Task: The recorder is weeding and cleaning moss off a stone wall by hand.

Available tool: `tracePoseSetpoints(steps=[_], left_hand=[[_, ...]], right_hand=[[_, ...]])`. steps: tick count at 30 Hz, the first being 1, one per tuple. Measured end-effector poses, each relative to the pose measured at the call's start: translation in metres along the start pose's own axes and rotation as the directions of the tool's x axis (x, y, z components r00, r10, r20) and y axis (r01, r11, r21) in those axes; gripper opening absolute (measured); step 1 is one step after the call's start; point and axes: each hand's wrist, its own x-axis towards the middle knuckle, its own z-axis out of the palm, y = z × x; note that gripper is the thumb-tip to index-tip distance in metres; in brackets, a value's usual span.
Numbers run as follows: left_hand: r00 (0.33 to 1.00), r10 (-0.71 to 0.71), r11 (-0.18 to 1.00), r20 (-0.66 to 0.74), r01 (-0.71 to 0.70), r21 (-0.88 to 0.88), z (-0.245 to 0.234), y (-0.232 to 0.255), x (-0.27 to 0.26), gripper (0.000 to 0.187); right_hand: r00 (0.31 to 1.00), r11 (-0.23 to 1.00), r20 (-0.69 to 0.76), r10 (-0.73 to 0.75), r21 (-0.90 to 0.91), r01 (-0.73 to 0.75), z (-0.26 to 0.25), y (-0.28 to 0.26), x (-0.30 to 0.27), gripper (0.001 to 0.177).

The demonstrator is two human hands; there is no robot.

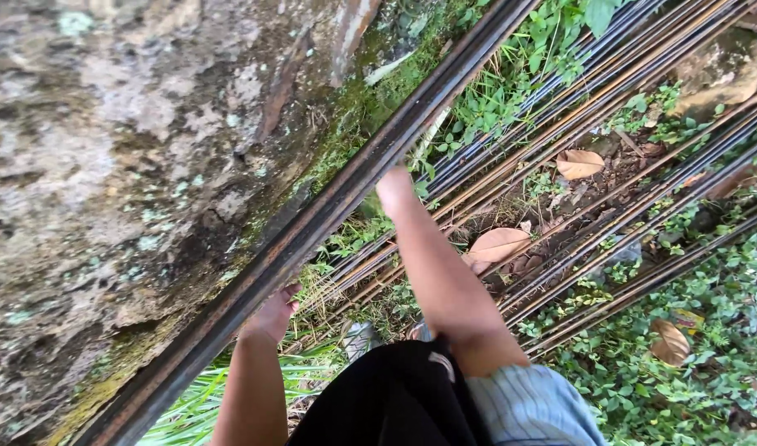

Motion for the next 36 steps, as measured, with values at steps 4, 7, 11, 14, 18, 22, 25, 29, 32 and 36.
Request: tracePoseSetpoints(steps=[4,7,11,14,18,22,25,29,32,36], left_hand=[[0.996,-0.006,1.0,0.094,0.004,0.022,0.02,0.011,-0.013,0.023],[0.996,-0.017,0.999,0.09,0.014,0.034,0.022,0.011,-0.012,0.023],[0.997,0.01,0.997,0.073,-0.015,0.07,0.044,0.021,-0.014,0.022],[0.997,-0.003,0.986,0.075,-0.01,0.166,0.067,0.029,-0.013,0.022],[0.999,-0.001,0.975,0.048,-0.01,0.22,0.114,0.059,-0.052,0.015],[0.995,0.013,0.983,0.104,-0.032,0.182,0.124,0.061,-0.046,0.017],[0.987,0.009,0.983,0.16,-0.038,0.18,0.129,0.057,-0.033,0.018],[0.981,0.087,0.988,0.176,-0.107,0.108,0.123,0.052,-0.016,0.023],[0.968,0.135,0.985,0.211,-0.154,0.074,0.108,0.039,0.009,0.024],[0.972,0.136,0.973,0.193,-0.168,0.161,0.108,0.038,0.016,0.025]], right_hand=[[0.988,0.785,-0.028,0.15,0.611,-0.102,0.037,-0.007,0.013,0.069],[0.996,0.918,0.005,-0.088,0.388,0.079,0.016,0.009,0.027,0.054],[0.92,0.886,0.116,-0.375,-0.248,0.392,-0.031,0.02,0.055,0.039],[0.928,0.966,-0.272,-0.256,-0.044,0.253,-0.117,0.02,0.08,0.038],[0.652,0.861,-0.756,-0.056,0.293,0.415,-0.141,-0.144,-0.059,0.038],[0.697,0.949,-0.644,0.316,0.222,-0.226,-0.14,-0.169,-0.061,0.057],[0.58,0.833,-0.621,-0.527,-0.512,0.21,-0.101,-0.143,-0.031,0.076],[0.629,0.392,0.011,-0.778,-0.774,0.498,-0.071,-0.15,0.014,0.074],[0.702,0.592,-0.043,-0.711,-0.575,0.565,-0.065,-0.15,0.056,0.061],[0.801,0.788,-0.064,-0.595,-0.244,0.565,-0.066,-0.153,0.093,0.045]])
